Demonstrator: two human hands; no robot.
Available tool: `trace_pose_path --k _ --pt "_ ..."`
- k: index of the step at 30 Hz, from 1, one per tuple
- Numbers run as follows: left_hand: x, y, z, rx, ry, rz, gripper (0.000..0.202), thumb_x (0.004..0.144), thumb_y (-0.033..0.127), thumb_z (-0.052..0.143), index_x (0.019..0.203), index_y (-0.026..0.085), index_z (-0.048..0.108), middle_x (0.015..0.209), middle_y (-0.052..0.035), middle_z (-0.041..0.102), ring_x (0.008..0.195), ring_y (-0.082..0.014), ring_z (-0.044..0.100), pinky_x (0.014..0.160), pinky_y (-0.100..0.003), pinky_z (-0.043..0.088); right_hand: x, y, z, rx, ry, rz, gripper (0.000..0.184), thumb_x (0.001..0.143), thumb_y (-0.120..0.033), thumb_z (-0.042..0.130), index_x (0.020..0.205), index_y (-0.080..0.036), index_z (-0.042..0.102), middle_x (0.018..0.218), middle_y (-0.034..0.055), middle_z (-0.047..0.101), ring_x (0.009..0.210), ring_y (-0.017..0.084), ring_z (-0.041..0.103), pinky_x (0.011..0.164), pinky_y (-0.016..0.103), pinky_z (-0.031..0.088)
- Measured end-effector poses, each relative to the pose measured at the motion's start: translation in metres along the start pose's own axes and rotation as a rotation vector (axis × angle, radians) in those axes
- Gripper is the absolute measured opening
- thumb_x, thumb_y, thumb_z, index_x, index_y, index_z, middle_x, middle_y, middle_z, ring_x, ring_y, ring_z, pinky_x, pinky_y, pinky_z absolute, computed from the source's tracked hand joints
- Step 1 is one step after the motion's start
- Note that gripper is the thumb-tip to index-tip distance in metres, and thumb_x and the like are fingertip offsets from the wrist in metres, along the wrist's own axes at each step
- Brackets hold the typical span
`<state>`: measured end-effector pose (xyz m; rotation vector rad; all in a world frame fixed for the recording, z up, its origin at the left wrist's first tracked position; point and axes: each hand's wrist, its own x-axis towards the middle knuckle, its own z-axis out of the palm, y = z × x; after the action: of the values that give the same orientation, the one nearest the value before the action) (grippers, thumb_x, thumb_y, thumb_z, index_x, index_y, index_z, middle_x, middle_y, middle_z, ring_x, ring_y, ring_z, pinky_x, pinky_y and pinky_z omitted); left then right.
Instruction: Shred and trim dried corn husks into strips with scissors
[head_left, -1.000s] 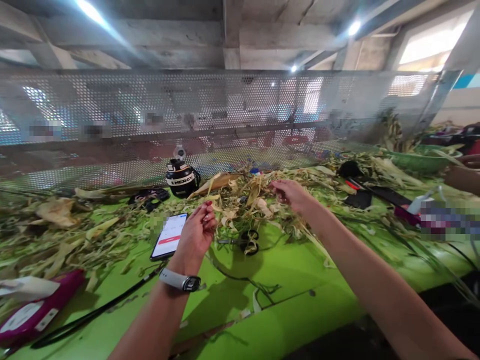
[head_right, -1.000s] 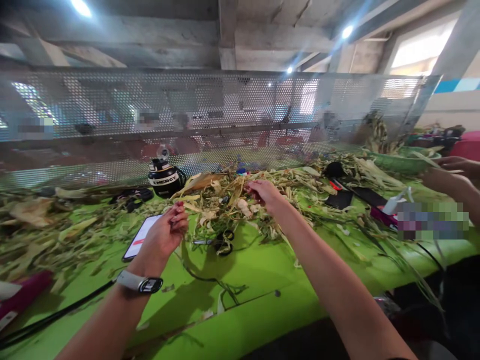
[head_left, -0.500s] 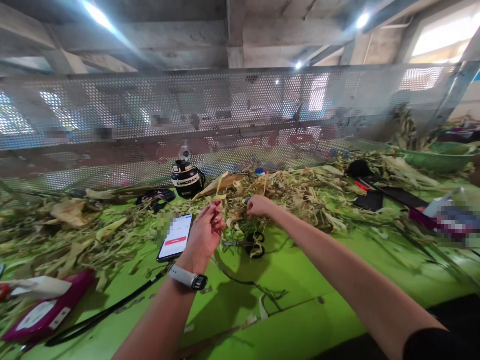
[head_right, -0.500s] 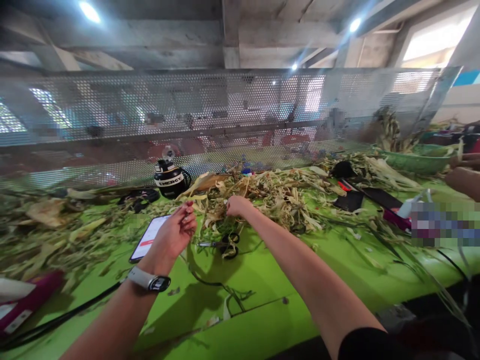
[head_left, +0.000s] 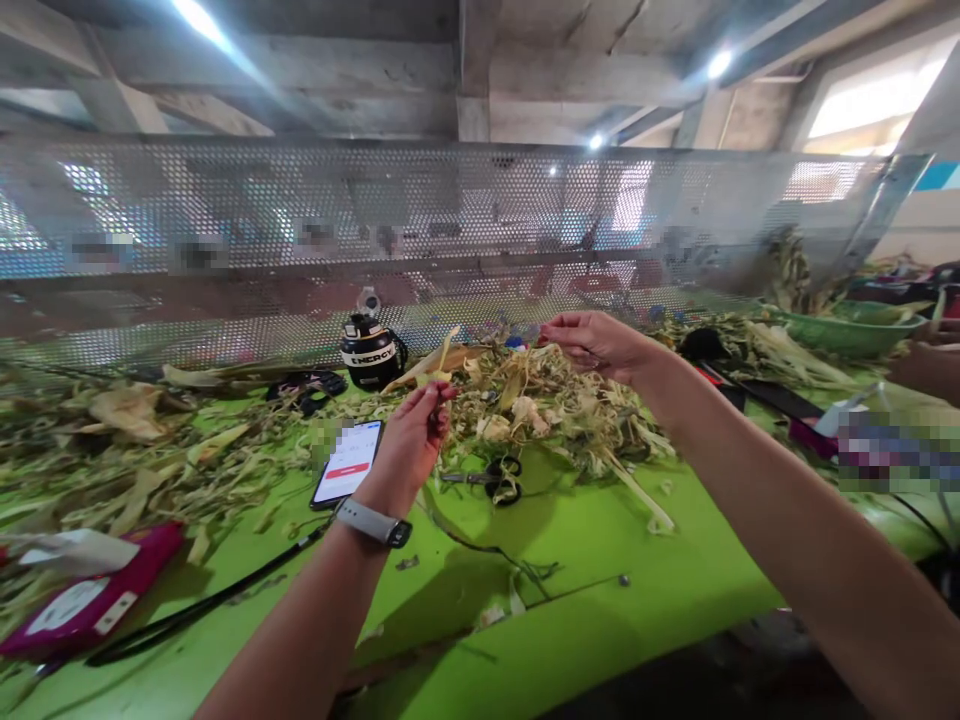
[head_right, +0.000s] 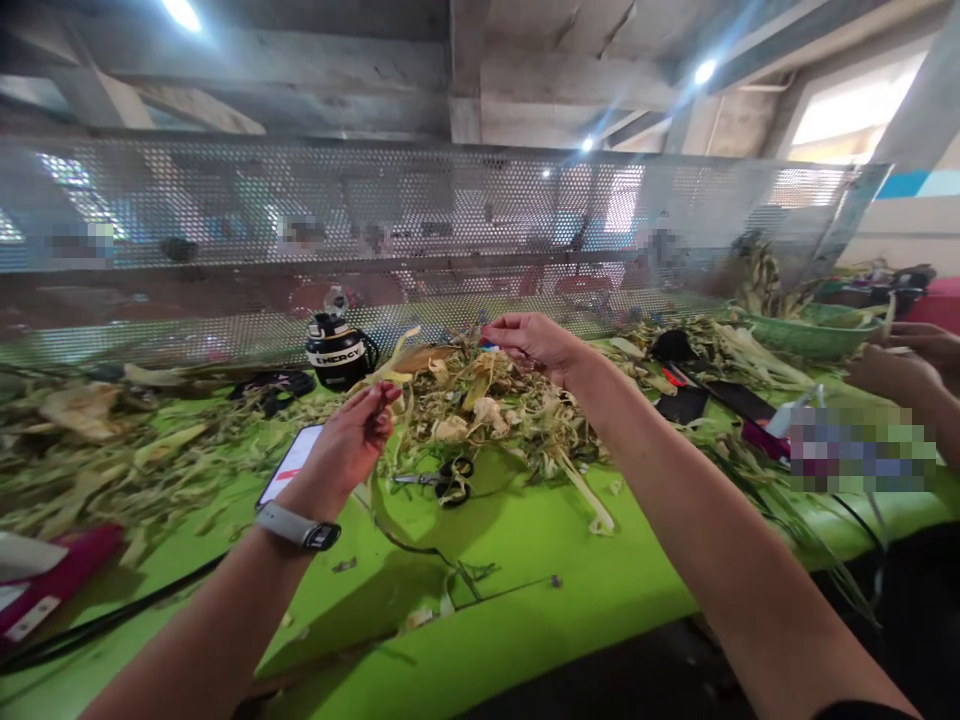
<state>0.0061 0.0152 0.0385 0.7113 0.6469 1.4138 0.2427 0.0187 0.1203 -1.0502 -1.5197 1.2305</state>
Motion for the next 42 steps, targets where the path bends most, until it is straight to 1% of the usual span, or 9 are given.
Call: trace_pose_path --k 5,9,15,21,26,30,35,38,42 --pt "-0.001 -0.001 0.039 0.122 -0.137 0.02 0.007 0.078 0.013 0.057 0.072 0.013 0.062 0.076 -0.0041 0.068 0.046 -0.0031 0.047 0.043 -0.014 0.037 -0.005 -0.009 0.027 -0.15 -0.074 -0.057 0.011 0.077 -0.026 0.066 0.074 -0.015 0.063 0.04 -0.009 0.038 0.032 0.001 0.022 0.034 0.019 0.01" --pt "0.0 -0.011 0.049 0.285 -0.265 -0.045 0.009 0.074 0.021 0.064 0.072 0.014 0.06 0.056 0.0017 0.057 0.041 -0.0036 0.043 0.041 -0.014 0.033 -0.007 -0.005 0.035 -0.204 -0.052 -0.032 0.02 0.077 -0.03 0.066 0.066 -0.015 0.058 0.037 -0.0103 0.035 0.031 0.001 0.021 0.034 0.02 0.01" --pt "0.021 0.012 0.012 0.492 -0.19 0.1 0.011 0.077 0.023 0.059 0.072 0.013 0.056 0.049 0.0064 0.044 0.039 -0.0026 0.037 0.038 -0.013 0.025 -0.031 -0.003 -0.025 -0.382 -0.262 0.216 0.023 0.074 -0.036 0.068 0.074 -0.013 0.066 0.038 -0.0109 0.031 0.033 0.002 0.021 0.034 0.02 0.011" --pt "0.031 0.031 -0.011 0.58 -0.198 0.102 0.011 0.075 0.023 0.059 0.073 0.013 0.055 0.05 0.0059 0.044 0.04 -0.0028 0.036 0.037 -0.014 0.023 -0.057 -0.007 -0.097 -0.135 0.098 0.159 0.012 0.075 -0.027 0.066 0.075 -0.015 0.065 0.033 -0.0115 0.032 0.031 0.001 0.018 0.032 0.019 0.009" --pt "0.042 0.018 -0.015 0.582 -0.124 0.147 0.011 0.075 0.022 0.058 0.069 0.013 0.054 0.049 0.0062 0.045 0.039 -0.0034 0.037 0.039 -0.015 0.026 -0.078 -0.007 -0.11 0.158 0.222 0.272 0.029 0.086 -0.012 0.043 0.06 -0.012 0.056 0.03 -0.0114 0.032 0.025 -0.002 0.018 0.034 0.017 0.004" --pt "0.053 0.016 -0.016 0.555 0.125 0.158 0.012 0.078 0.014 0.049 0.068 0.013 0.056 0.053 0.0025 0.055 0.041 -0.0054 0.047 0.04 -0.016 0.029 -0.081 -0.007 -0.109 0.573 0.499 0.019 0.036 0.089 -0.008 0.028 0.063 -0.013 0.053 0.031 -0.0146 0.028 0.023 -0.003 0.018 0.034 0.011 0.01" --pt "0.045 0.027 -0.016 0.284 0.353 0.18 0.018 0.079 0.006 0.046 0.064 0.013 0.054 0.05 0.004 0.054 0.04 -0.0035 0.046 0.038 -0.013 0.031 -0.067 0.003 -0.083 0.859 0.75 -0.266 0.04 0.091 -0.006 0.03 0.055 -0.02 0.04 0.036 -0.0093 0.044 0.031 0.001 0.038 0.034 0.008 0.035" --pt "0.026 0.027 -0.01 0.272 0.284 0.089 0.015 0.076 0.004 0.051 0.066 0.011 0.058 0.055 0.001 0.059 0.039 -0.003 0.047 0.037 -0.012 0.033 -0.053 0.02 -0.04 0.914 0.674 -0.177 0.039 0.092 -0.006 0.028 0.06 -0.017 0.047 0.044 -0.0045 0.053 0.038 0.003 0.049 0.04 0.011 0.044" --pt "-0.001 0.016 0.001 0.247 0.011 -0.124 0.011 0.081 0.008 0.051 0.073 0.012 0.059 0.074 -0.0054 0.069 0.047 -0.0044 0.056 0.038 -0.011 0.038 -0.033 0.047 0.027 0.941 0.44 0.098 0.035 0.093 -0.01 0.032 0.064 -0.016 0.051 0.047 -0.0024 0.057 0.04 0.005 0.053 0.042 0.013 0.048"
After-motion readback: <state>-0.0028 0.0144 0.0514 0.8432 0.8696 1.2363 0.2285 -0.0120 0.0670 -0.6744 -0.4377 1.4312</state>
